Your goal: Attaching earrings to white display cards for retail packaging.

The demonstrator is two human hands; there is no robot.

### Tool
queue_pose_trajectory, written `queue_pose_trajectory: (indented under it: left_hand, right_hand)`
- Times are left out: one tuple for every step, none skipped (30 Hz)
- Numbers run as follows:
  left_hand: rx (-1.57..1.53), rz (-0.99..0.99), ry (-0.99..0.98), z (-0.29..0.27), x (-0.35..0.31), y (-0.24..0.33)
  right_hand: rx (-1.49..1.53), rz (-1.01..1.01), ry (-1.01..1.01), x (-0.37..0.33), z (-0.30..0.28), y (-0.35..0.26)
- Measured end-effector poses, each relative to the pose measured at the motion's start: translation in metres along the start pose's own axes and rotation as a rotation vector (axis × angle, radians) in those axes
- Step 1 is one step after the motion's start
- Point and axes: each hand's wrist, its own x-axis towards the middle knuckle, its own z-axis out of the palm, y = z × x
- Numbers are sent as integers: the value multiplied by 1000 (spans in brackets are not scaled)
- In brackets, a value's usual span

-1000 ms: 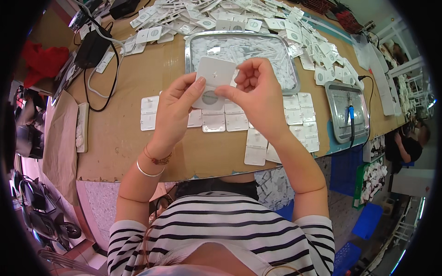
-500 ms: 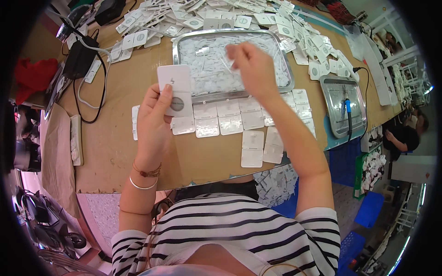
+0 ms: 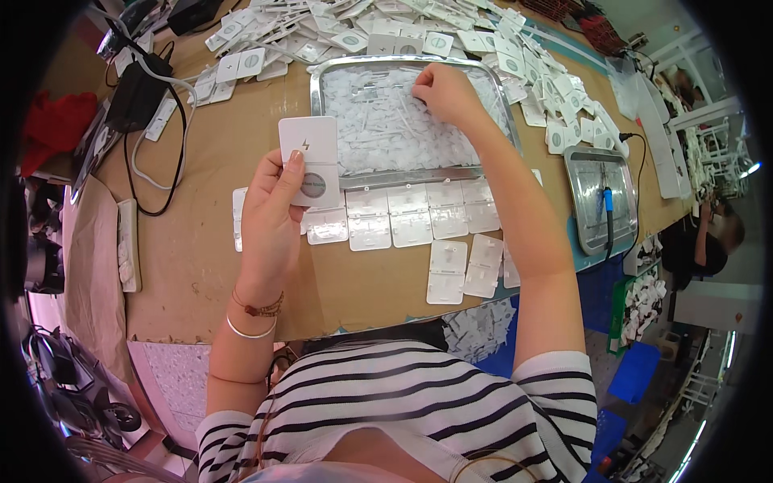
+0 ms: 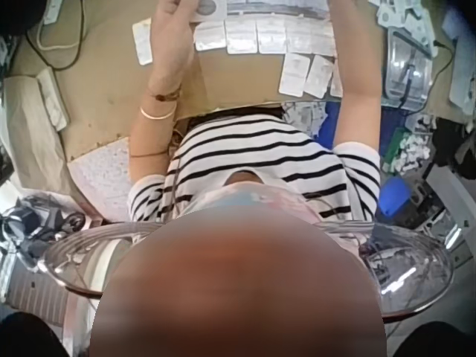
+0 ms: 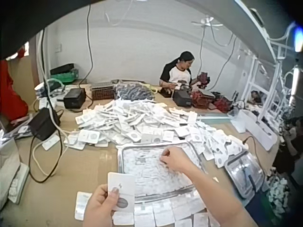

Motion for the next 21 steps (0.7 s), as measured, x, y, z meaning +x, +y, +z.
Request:
queue_pose_trajectory:
  left_hand:
    - [-72,-42,0,-2,0,-2]
    - [-144,-83,0,-5,0,-2]
    - [-152,-78,-8,-1,0,-1]
    - [-104,-82,-37,1,-3,0]
    - [-55,-86,-66,4,-4,0]
    - [-59,-89,-72,4,-6,1]
    - [7,-112,-135,1,-7,2]
    - [74,-136,-198,-1,-9,3]
    - [71,-138,-208,-1,-11,3]
    - [-34,-158,-240,0,-13,4]
    - [-139,-180,-270,2,-14,5]
    - [-140,-182,-280,5,-15,6]
    - [-154,-186,-288,8,-15,6]
    - [-168,-191,-296,11,-16,6]
    - [-166,-192,-295,12,-17,5]
    - [-203,-209,-303,14,-17,5]
    - [-240,-225,-310,15,-18,4]
    - [-240,-226,-309,16,-18,3]
    - [-233,-230,-358,15,-18,2]
    - [-225,-234,-406,15,-18,1]
    - [-225,-236,-403,16,-18,2]
  right_hand:
    - [165,-86,78,-10,-3,-8]
    - [331,-172,154,-22,-5,-14]
    - [275,-445,347,-38,-11,-15]
    - [217,-718,529,-54,-13,-14]
    - [212,-719,526,-68,-17,-18]
    - [61,-959,659,-84,-27,-23]
    - [-96,-1197,785,-98,-33,-28]
    - [-100,-1194,783,-110,-37,-33]
    - [-139,-1224,782,-120,-40,-37]
    - [-177,-1252,780,-128,-43,-40]
    - [-201,-1274,758,-134,-46,-40]
    - [-209,-1267,761,-137,-47,-39]
    - [-202,-1279,774,-140,-47,-39]
    - [-194,-1291,787,-142,-48,-39]
    - [-148,-1265,745,-146,-47,-41]
    - [-146,-1264,744,-149,-42,-44]
    - [61,-1127,697,-152,-34,-47]
    - [260,-984,644,-157,-28,-51]
    - [382,-801,539,-166,-26,-55]
    - [384,-801,537,-169,-23,-56]
    - [678,-676,352,-171,-20,-55]
